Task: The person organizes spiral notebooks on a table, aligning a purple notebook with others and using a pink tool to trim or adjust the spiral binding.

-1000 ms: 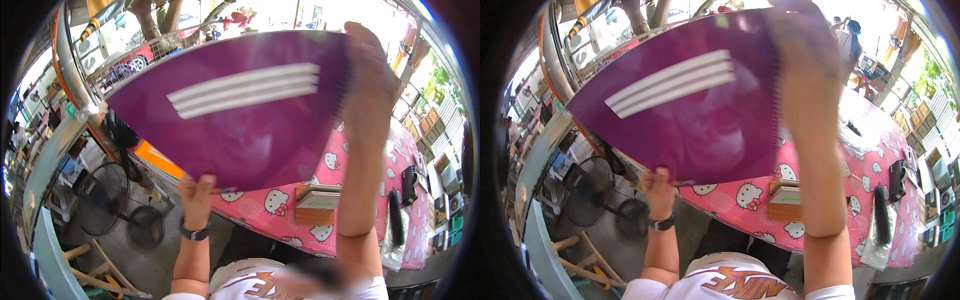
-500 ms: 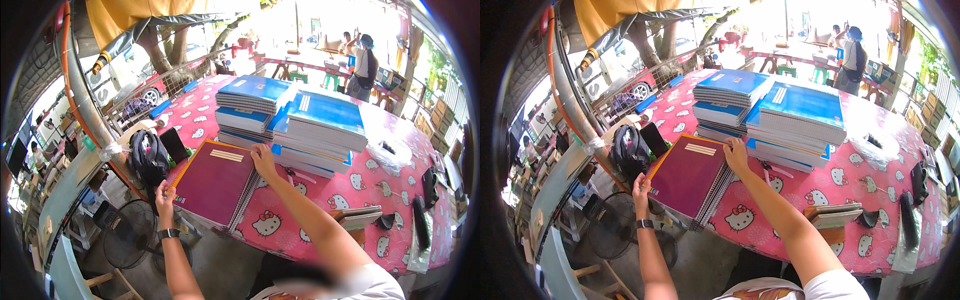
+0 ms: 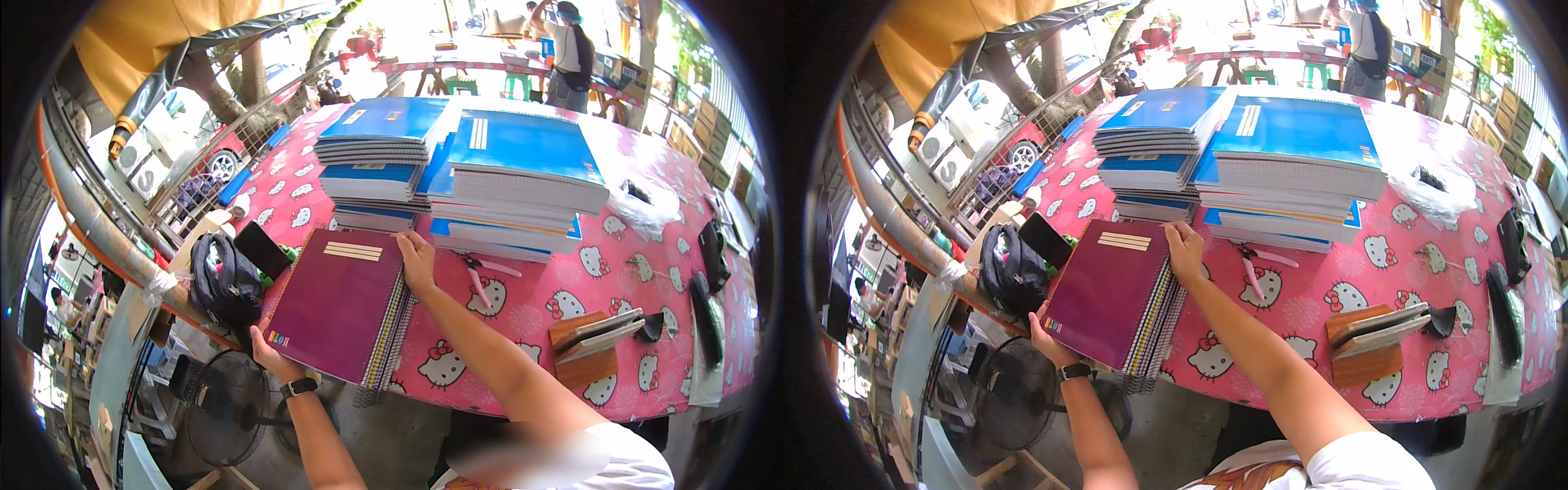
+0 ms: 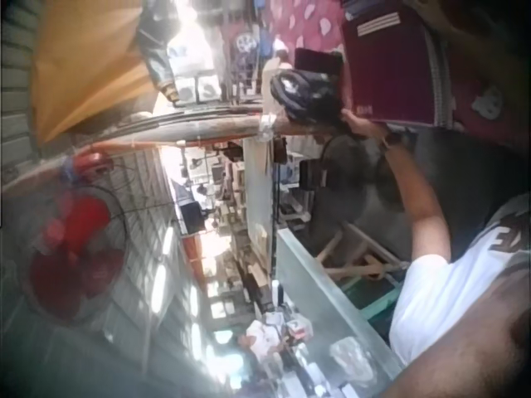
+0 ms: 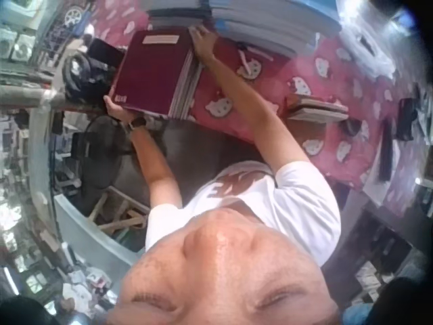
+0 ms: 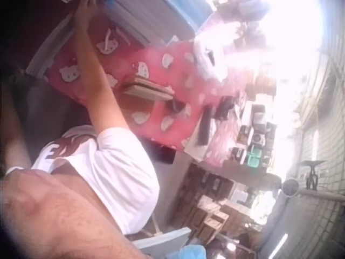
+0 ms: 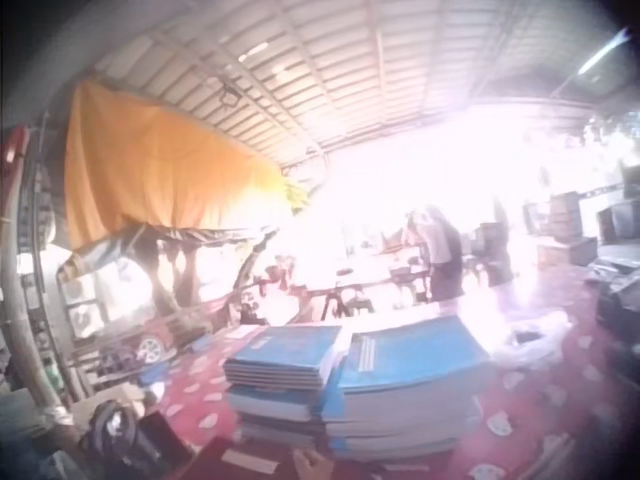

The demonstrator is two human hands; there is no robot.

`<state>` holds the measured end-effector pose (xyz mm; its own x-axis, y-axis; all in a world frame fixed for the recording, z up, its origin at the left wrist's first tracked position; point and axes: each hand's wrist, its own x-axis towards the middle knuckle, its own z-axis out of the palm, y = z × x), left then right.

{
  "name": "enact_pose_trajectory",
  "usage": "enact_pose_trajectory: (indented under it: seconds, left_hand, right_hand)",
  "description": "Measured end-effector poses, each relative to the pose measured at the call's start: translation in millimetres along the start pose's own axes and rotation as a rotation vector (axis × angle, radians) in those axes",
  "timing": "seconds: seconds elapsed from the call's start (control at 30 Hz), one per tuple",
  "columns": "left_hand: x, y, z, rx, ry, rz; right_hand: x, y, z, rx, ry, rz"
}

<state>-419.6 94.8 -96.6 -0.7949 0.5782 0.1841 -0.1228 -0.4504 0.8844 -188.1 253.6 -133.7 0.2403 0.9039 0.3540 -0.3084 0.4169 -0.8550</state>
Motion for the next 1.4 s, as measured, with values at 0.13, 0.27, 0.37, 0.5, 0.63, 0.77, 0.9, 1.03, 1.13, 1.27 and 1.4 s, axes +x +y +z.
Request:
enact_pose_trajectory:
  seconds: [0.13,0.27,0.37,0.5,0.63,0.77,0.9,1.03,1.13,1.27,1.4]
  left_hand:
    - [14,-12,-25,0.193,-0.067,0.101]
    - [15,-10,-26,0.343,-0.023,0.26]
    - [9,-13,-11,0.05,-0.106,-0.031]
    - [34,-13,-48,0.41,-0.154,0.173]
    - [26,-19,-55,0.108,-0.231,-0.135]
    - [18,-63,-65,-0.217,-0.347,-0.232]
    - [22,-80,-90,-0.166,-0.321,-0.268]
    - [-35,-49,-35,-0.164,-0.26,-0.246]
    - [-61,-55,-18,-0.11,-0.23,-0.233]
    - [-91,-69,-24,-0.019,-0.17,-0.228]
    - [-129,-71,-44,0.064,-0.072,-0.241]
  right_hand:
    - [-5,-12,11,-0.094,0.057,0.022]
    - [-6,-16,8,-0.149,-0.042,-0.014]
    - [16,-12,-24,-0.27,-0.138,-0.065]
    - [-17,-42,-27,-0.53,-0.152,-0.122]
    - [-82,-156,-102,-0.616,-0.843,0.05]
    - [-138,-242,-204,-0.619,-0.994,0.398]
    - [-191,-280,-276,-0.481,-0.593,0.526]
    - [-227,-289,-316,-0.358,-0.227,0.376]
    - [-243,-291,-327,-0.905,-0.091,0.25]
    - [-246,-285,-351,-0.967,-0.075,0.041]
    - [-223,-283,-395,-1.209,0.015,-0.068]
